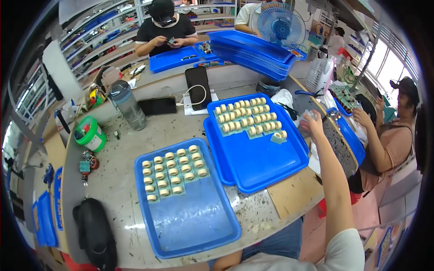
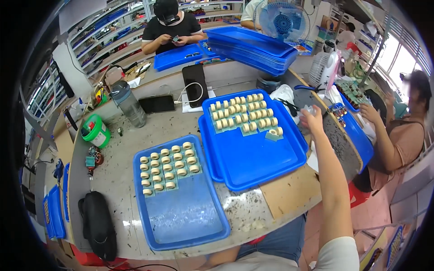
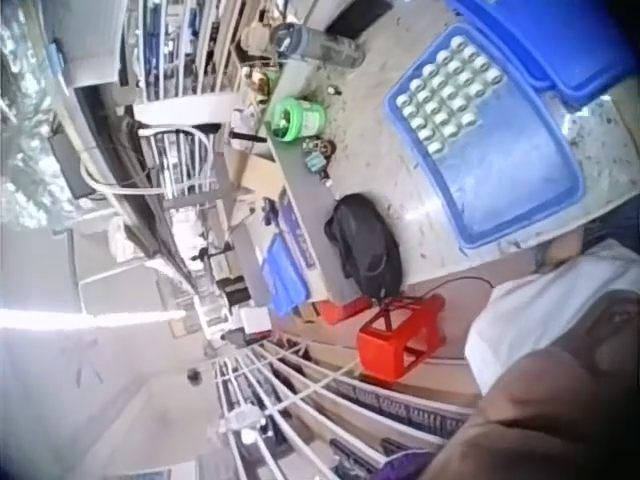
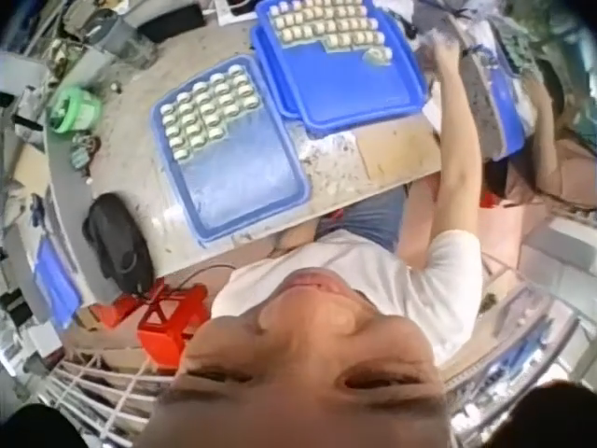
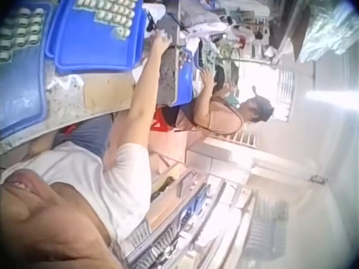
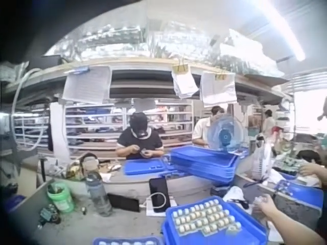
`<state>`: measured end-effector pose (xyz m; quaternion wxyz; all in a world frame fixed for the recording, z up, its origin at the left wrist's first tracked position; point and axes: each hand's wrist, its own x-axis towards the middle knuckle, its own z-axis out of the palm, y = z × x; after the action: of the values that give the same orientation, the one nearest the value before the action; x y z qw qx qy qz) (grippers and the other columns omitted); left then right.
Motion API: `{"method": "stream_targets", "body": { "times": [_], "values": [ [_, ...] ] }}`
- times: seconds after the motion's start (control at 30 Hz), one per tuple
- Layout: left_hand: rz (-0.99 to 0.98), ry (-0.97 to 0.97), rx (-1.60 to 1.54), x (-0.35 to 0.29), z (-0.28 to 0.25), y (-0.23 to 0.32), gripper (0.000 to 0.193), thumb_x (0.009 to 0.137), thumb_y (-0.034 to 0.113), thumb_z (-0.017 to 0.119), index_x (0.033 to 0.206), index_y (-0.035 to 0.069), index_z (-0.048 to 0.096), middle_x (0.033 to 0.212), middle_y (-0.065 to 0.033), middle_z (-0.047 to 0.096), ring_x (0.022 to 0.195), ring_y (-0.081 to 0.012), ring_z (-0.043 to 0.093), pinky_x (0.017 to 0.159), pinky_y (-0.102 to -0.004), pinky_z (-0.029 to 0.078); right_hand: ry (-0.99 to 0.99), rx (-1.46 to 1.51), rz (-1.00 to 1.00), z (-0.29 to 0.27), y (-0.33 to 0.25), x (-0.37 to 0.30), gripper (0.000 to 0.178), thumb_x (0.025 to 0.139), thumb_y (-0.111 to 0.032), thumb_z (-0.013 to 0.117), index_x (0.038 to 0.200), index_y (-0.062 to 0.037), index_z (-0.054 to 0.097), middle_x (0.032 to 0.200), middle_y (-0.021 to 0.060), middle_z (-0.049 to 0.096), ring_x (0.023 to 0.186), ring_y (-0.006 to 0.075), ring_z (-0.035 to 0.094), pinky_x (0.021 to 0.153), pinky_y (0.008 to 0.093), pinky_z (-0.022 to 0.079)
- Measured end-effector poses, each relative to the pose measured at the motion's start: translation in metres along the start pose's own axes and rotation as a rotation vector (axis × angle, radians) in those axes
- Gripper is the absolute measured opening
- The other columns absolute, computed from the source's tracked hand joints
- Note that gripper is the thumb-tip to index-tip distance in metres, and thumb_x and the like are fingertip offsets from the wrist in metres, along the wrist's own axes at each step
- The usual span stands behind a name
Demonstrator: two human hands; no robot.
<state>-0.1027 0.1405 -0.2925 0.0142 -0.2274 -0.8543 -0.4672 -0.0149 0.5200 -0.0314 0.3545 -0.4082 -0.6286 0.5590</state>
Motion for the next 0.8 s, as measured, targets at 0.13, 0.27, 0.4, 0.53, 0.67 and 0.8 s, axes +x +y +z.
{"method": "stream_targets", "body": {
  "times": [0.13,0.27,0.4,0.53,0.67,0.8],
  "values": [
    [0.006,-0.064,-0.026,-0.024,-0.012,-0.003,0.042,0.077,0.032,0.05,0.111,0.008,0.048,0.115,-0.016,0.046,0.109,-0.0357,0.038,0.094,-0.0397,0.028,-0.017,-0.3,-0.258,-0.049,-0.027,-0.071,0.058,0.071,-0.014,0.059,0.121,-0.0054,0.03,0.108,0.0146,0.046,0.071,0.0155,0.056,0.059,0.0254,0.044],
    [0.0,-0.124,-0.06,-0.05,-0.03,-0.003,0.042,0.077,0.032,0.05,0.111,0.008,0.048,0.116,-0.0159,0.045,0.11,-0.0357,0.037,0.094,-0.0397,0.027,-0.261,-0.434,-0.387,-0.13,-0.018,-0.171,0.045,0.074,-0.011,0.055,0.115,-0.0032,0.038,0.099,0.0109,0.05,0.071,0.0132,0.055,0.059,0.0229,0.044],
    [-0.024,-0.169,-0.082,-0.068,-0.046,-0.004,0.042,0.077,0.032,0.05,0.112,0.008,0.048,0.116,-0.0158,0.045,0.11,-0.0357,0.037,0.094,-0.0396,0.027,-0.069,-0.424,-0.001,-0.185,0.009,-0.259,0.033,0.076,-0.008,0.052,0.108,-0.0038,0.045,0.084,0.006,0.055,0.065,0.0138,0.057,0.056,0.0235,0.047],
    [-0.051,-0.363,-0.123,-0.141,-0.043,0.019,0.043,0.077,0.033,0.05,0.112,0.008,0.048,0.117,-0.0158,0.045,0.111,-0.0356,0.037,0.094,-0.0395,0.027,0.062,-0.249,0.111,-0.203,0.015,-0.297,0.022,0.079,-0.013,0.052,0.1,-0.0051,0.05,0.084,0.0063,0.056,0.068,0.0126,0.056,0.059,0.0231,0.047],
    [-0.021,-0.496,-0.145,-0.153,-0.032,0.042,0.043,0.077,0.033,0.05,0.113,0.008,0.047,0.117,-0.0157,0.044,0.111,-0.0356,0.036,0.094,-0.0395,0.027,0.004,-0.269,-0.027,-0.175,0.024,-0.277,0.021,0.079,-0.008,0.052,0.097,0.0013,0.051,0.082,0.0065,0.058,0.064,0.0125,0.057,0.055,0.0231,0.047],
    [-0.032,-0.565,-0.15,-0.166,-0.036,0.067,0.044,0.077,0.033,0.05,0.113,0.008,0.047,0.118,-0.0157,0.044,0.111,-0.0356,0.036,0.095,-0.0394,0.026,0.04,-0.471,-0.199,-0.15,0.027,-0.253,0.017,0.075,-0.008,0.055,0.087,0.0041,0.055,0.073,0.0078,0.059,0.064,0.0123,0.057,0.055,0.0238,0.046]
  ]
}}
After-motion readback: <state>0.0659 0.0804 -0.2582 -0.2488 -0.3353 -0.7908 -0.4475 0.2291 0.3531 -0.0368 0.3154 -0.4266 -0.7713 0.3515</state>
